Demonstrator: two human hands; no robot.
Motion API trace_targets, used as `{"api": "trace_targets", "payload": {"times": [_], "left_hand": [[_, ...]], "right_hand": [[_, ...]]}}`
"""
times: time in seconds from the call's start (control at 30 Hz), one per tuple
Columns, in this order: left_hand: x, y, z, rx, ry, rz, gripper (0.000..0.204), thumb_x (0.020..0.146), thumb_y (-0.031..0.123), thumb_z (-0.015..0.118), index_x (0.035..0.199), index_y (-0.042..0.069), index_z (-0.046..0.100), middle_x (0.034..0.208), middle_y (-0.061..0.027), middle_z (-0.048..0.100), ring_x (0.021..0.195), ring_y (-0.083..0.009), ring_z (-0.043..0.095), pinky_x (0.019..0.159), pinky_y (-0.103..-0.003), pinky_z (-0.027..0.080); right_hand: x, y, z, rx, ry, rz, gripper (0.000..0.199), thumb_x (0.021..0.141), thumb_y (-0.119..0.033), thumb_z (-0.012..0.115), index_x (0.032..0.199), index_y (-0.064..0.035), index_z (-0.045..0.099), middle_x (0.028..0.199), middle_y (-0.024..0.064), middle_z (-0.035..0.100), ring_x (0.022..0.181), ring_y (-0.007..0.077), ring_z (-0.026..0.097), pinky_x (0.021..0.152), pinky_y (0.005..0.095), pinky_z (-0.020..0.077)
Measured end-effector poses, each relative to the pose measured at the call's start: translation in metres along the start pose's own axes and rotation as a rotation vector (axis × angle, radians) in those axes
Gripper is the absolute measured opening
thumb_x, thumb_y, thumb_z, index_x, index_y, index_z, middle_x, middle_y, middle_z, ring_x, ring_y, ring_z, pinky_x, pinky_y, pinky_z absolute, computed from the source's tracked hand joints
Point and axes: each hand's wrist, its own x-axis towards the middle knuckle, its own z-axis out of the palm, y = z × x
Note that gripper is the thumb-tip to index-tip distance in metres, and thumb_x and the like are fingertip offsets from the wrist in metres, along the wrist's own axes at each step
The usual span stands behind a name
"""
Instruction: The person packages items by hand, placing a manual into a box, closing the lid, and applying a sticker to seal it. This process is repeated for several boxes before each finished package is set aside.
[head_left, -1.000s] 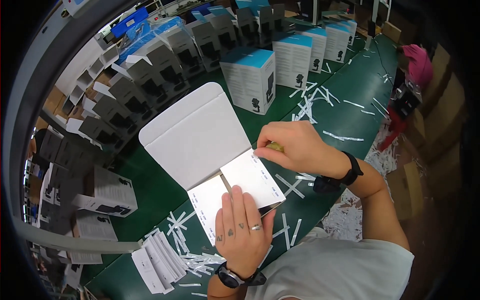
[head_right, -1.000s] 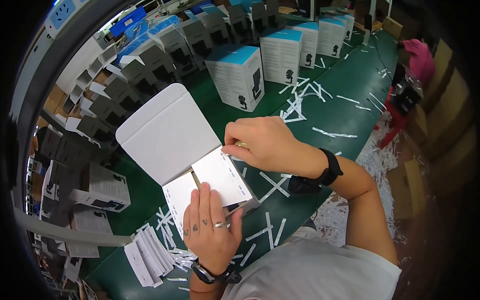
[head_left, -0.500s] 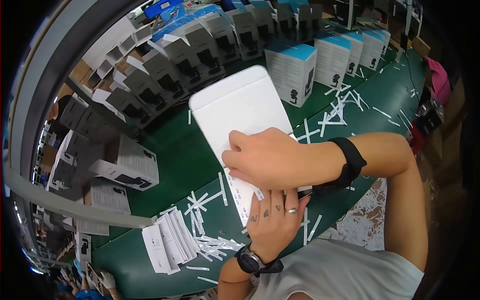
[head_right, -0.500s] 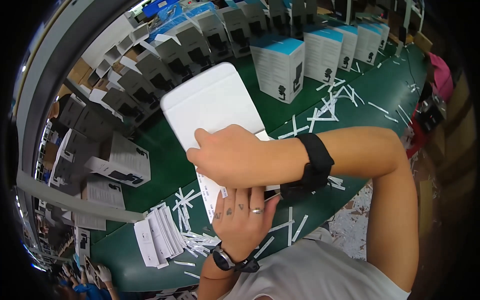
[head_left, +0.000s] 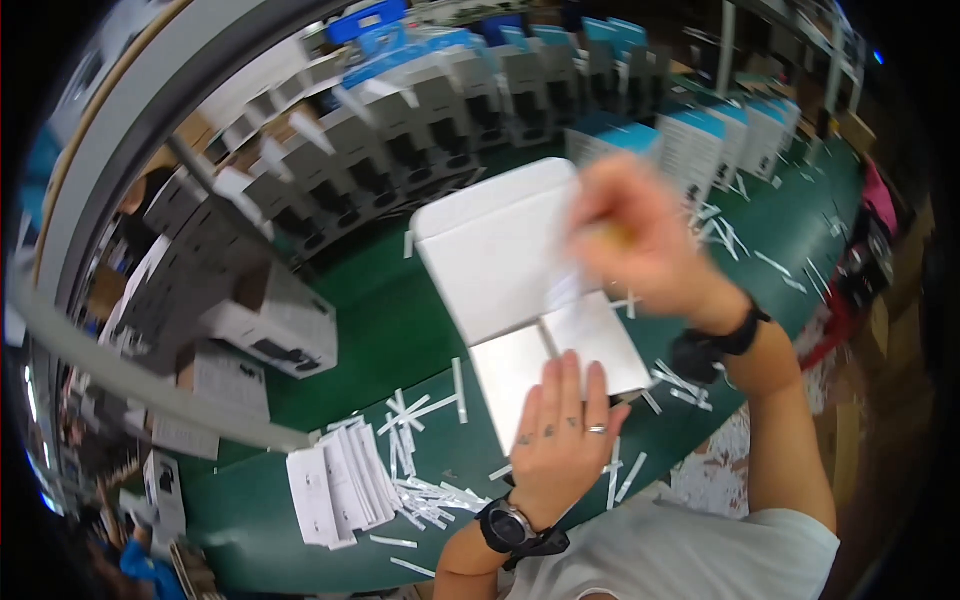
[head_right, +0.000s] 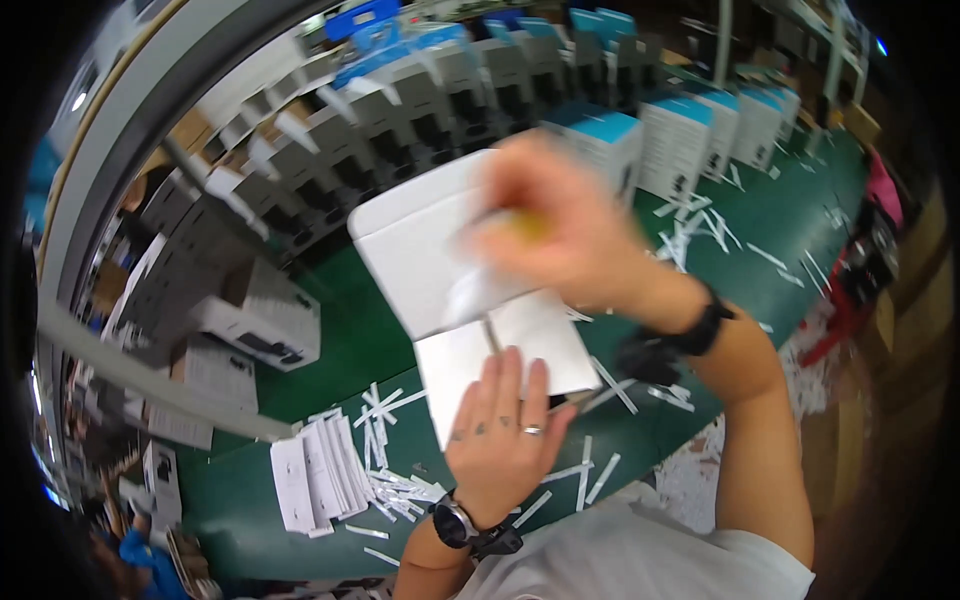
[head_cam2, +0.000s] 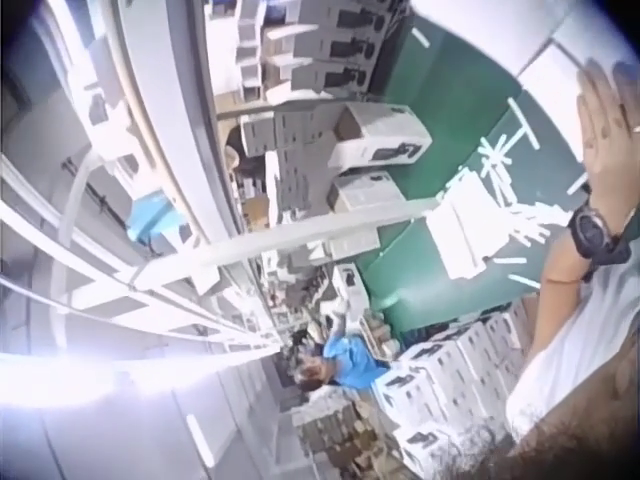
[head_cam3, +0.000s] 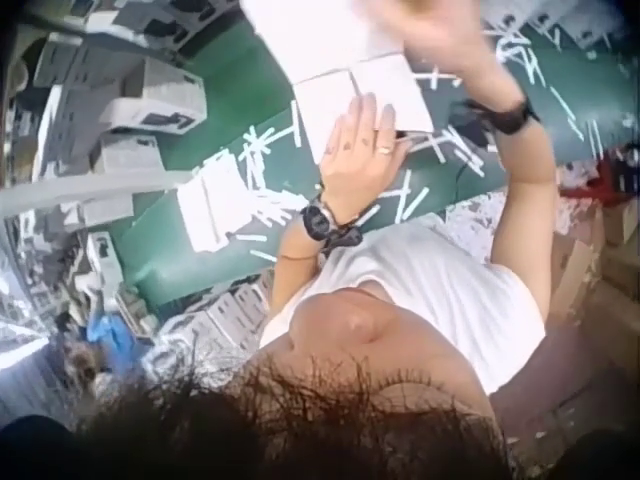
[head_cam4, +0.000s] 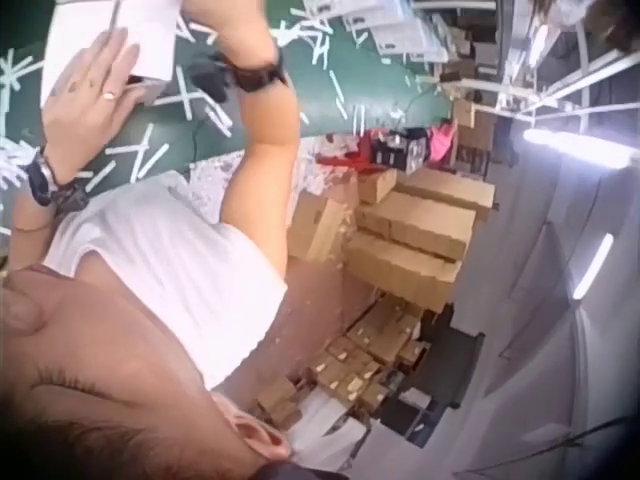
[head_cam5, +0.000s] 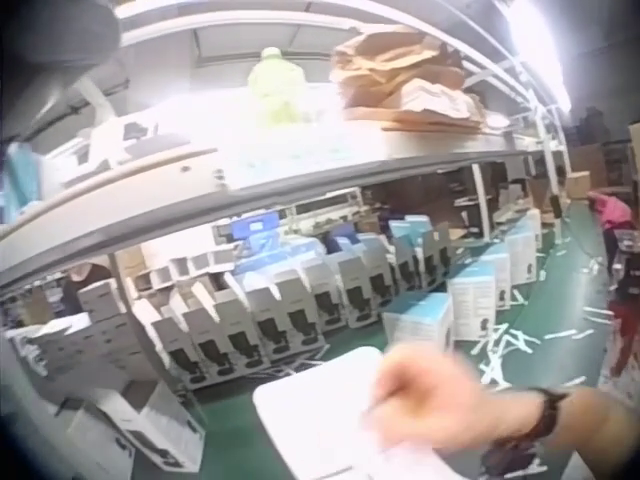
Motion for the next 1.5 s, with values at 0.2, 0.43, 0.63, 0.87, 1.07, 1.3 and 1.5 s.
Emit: {"api": "trace_targets", "payload": {"times": [0.2,0.43,0.63,0.87,1.07,1.3,1.5], "left_hand": [[0.001,-0.009,-0.016,-0.011,-0.159,0.095,0.054,0.088,0.033,0.068,0.131,0.003,0.056,0.133,-0.0209,0.057,0.122,-0.032,0.057,0.098,-0.04,0.048],[0.018,-0.053,-0.033,-0.531,-0.244,0.11,0.052,0.087,0.037,0.07,0.126,0.003,0.061,0.136,-0.0164,0.057,0.12,-0.0326,0.057,0.099,-0.04,0.046],[0.017,-0.066,-0.033,-0.611,-0.288,0.112,0.058,0.086,0.045,0.069,0.126,0.005,0.061,0.13,-0.0185,0.059,0.118,-0.0374,0.057,0.1,-0.044,0.044],[0.005,-0.052,-0.015,-1.093,-0.039,-0.177,0.038,0.082,0.026,0.071,0.113,0.006,0.063,0.113,-0.0141,0.063,0.097,-0.0339,0.063,0.083,-0.039,0.049],[-0.016,-0.059,-0.011,-1.2,-0.08,-0.364,0.031,0.078,0.015,0.076,0.105,0.003,0.067,0.108,-0.0128,0.066,0.097,-0.0294,0.064,0.085,-0.037,0.049],[-0.006,-0.063,-0.016,-1.144,-0.067,-0.219,0.026,0.076,0.011,0.077,0.1,0.004,0.07,0.101,-0.0107,0.07,0.096,-0.0333,0.064,0.087,-0.041,0.048],[-0.01,-0.08,-0.008,-1.063,-0.115,-0.074,0.032,0.073,0.009,0.079,0.102,0.003,0.07,0.104,-0.0121,0.071,0.096,-0.0315,0.066,0.084,-0.04,0.052]], "right_hand": [[-0.044,0.054,-0.113,-1.163,-0.527,0.485,0.086,0.065,-0.028,0.083,0.14,-0.007,0.049,0.078,0.0132,0.065,0.073,0.0288,0.064,0.069,0.0369,0.0492],[0.011,0.065,-0.078,-0.439,-0.143,0.386,0.037,0.093,-0.023,0.064,0.124,-0.0038,0.062,0.075,-0.007,0.058,0.066,0.0049,0.052,0.059,0.0194,0.0403],[0.031,0.019,-0.029,0.328,-0.751,0.511,0.064,0.104,-0.047,0.033,0.094,0.0033,0.07,0.075,0.0062,0.064,0.065,0.017,0.06,0.061,0.0291,0.0477],[-0.025,-0.025,0.034,-0.477,-0.579,-0.173,0.015,0.088,-0.02,0.068,0.092,-0.0082,0.06,0.081,0.004,0.06,0.067,0.0248,0.061,0.052,0.0347,0.047],[-0.029,-0.025,0.047,-0.626,-0.44,-0.332,0.02,0.082,-0.021,0.075,0.081,-0.0105,0.058,0.077,0.0012,0.056,0.064,0.0186,0.06,0.049,0.0308,0.0442],[-0.033,-0.021,0.041,-0.498,-0.497,-0.338,0.02,0.081,-0.023,0.077,0.082,-0.0106,0.061,0.076,0.0001,0.058,0.061,0.0173,0.059,0.048,0.0298,0.0434],[-0.028,-0.019,0.023,0.053,-0.62,-0.244,0.023,0.079,-0.017,0.084,0.085,-0.0084,0.063,0.076,0.0027,0.06,0.068,0.0196,0.063,0.053,0.0299,0.0464]]}}
